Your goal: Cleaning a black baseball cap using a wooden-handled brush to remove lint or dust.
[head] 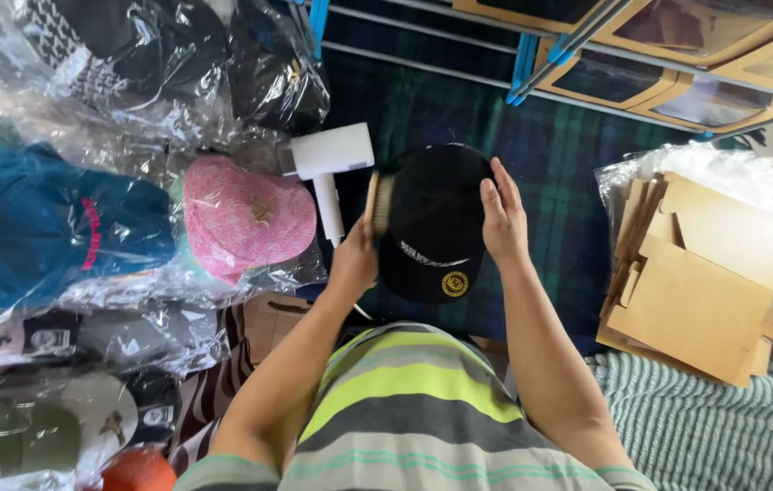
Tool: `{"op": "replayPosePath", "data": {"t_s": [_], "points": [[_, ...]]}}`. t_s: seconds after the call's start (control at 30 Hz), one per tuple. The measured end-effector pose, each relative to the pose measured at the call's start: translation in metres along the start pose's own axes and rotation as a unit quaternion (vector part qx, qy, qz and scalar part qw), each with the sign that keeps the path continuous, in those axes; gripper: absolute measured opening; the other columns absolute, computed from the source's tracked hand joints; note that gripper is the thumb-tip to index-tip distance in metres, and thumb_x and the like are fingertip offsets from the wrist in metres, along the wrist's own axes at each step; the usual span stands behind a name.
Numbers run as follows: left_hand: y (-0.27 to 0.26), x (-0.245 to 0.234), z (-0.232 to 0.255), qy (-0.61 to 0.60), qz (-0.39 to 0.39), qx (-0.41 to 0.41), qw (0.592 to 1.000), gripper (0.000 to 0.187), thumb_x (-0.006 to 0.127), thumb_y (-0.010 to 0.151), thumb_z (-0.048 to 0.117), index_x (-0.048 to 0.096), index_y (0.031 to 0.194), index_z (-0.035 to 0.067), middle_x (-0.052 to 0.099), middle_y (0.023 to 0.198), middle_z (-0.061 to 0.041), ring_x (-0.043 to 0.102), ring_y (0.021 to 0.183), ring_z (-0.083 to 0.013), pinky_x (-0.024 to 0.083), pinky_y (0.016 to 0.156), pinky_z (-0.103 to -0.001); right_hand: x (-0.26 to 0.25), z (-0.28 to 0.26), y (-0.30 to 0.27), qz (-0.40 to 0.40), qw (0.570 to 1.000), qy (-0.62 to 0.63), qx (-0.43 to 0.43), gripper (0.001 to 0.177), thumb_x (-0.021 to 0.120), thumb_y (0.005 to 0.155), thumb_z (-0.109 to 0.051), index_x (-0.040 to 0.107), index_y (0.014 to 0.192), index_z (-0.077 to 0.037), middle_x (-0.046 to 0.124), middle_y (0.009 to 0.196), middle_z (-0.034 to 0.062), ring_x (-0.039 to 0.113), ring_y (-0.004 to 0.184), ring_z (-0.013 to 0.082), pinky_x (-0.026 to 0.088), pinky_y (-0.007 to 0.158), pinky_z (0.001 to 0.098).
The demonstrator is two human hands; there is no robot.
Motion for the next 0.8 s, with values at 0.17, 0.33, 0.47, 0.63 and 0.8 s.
{"op": "replayPosePath", "data": {"t_s": [0.17, 0.33, 0.47, 0.63, 0.8], "points": [[-0.004, 0.01, -0.043, 0.125, 0.134, 0.144, 0.973, 0.046, 0.053, 0.104, 0.03, 0.058, 0.144, 0.008, 0.074, 0.097, -0.022, 0.072, 0.092, -0.0378, 0.058, 0.076, -0.044, 0.006, 0.001, 0.001, 0.022, 0.999, 0.024, 0.024, 0.053, 0.053, 0.102, -0.058, 0.052, 0.151, -0.035, 0.05, 0.155, 0.0075, 0.046, 0.143, 0.0354, 0.037, 0.12, 0.0497], [-0.035, -0.007, 0.066, 0.243, 0.278, 0.426, 0.826, 0.044, 0.062, 0.101, 0.035, 0.063, 0.14, 0.015, 0.075, 0.102, 0.0, 0.068, 0.079, -0.017, 0.057, 0.063, -0.027, 0.006, 0.019, 0.016, 0.017, 1.0, -0.007, -0.003, 0.057, 0.052, 0.102, -0.061, 0.053, 0.151, -0.033, 0.052, 0.154, 0.0098, 0.046, 0.142, 0.0356, 0.039, 0.119, 0.0484], [-0.012, 0.01, 0.01, 0.269, 0.288, 0.392, 0.832, 0.044, 0.057, 0.103, 0.027, 0.058, 0.144, 0.009, 0.071, 0.093, -0.009, 0.067, 0.068, -0.0241, 0.054, 0.06, -0.031, 0.0, 0.01, -0.002, 0.038, 0.998, 0.01, 0.042, 0.049, 0.054, 0.102, -0.057, 0.055, 0.148, -0.038, 0.054, 0.152, 0.0032, 0.05, 0.14, 0.0345, 0.04, 0.118, 0.0493], [-0.009, 0.01, -0.056, 0.148, 0.065, 0.08, 0.984, 0.046, 0.05, 0.104, 0.027, 0.054, 0.145, 0.005, 0.073, 0.094, -0.03, 0.071, 0.089, -0.0501, 0.055, 0.072, -0.056, 0.006, 0.011, 0.007, 0.036, 0.998, 0.028, 0.035, 0.051, 0.055, 0.101, -0.06, 0.056, 0.147, -0.038, 0.055, 0.151, 0.0037, 0.05, 0.139, 0.0365, 0.041, 0.117, 0.0503], [-0.002, 0.029, -0.049, 0.026, 0.029, 0.01, 0.999, 0.049, 0.04, 0.11, 0.028, 0.043, 0.155, 0.01, 0.069, 0.122, -0.028, 0.068, 0.11, -0.043, 0.057, 0.09, -0.049, 0.0, -0.001, 0.001, 0.031, 0.999, 0.026, 0.026, 0.053, 0.053, 0.102, -0.06, 0.055, 0.149, -0.037, 0.054, 0.152, 0.0026, 0.05, 0.14, 0.0327, 0.039, 0.118, 0.048]]}}
Point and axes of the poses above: each hand's wrist, its own y-axis towards the middle knuckle, its own x-axis out of the palm, z = x × y, the point moved 3 cm from there along y, towards the middle knuckle
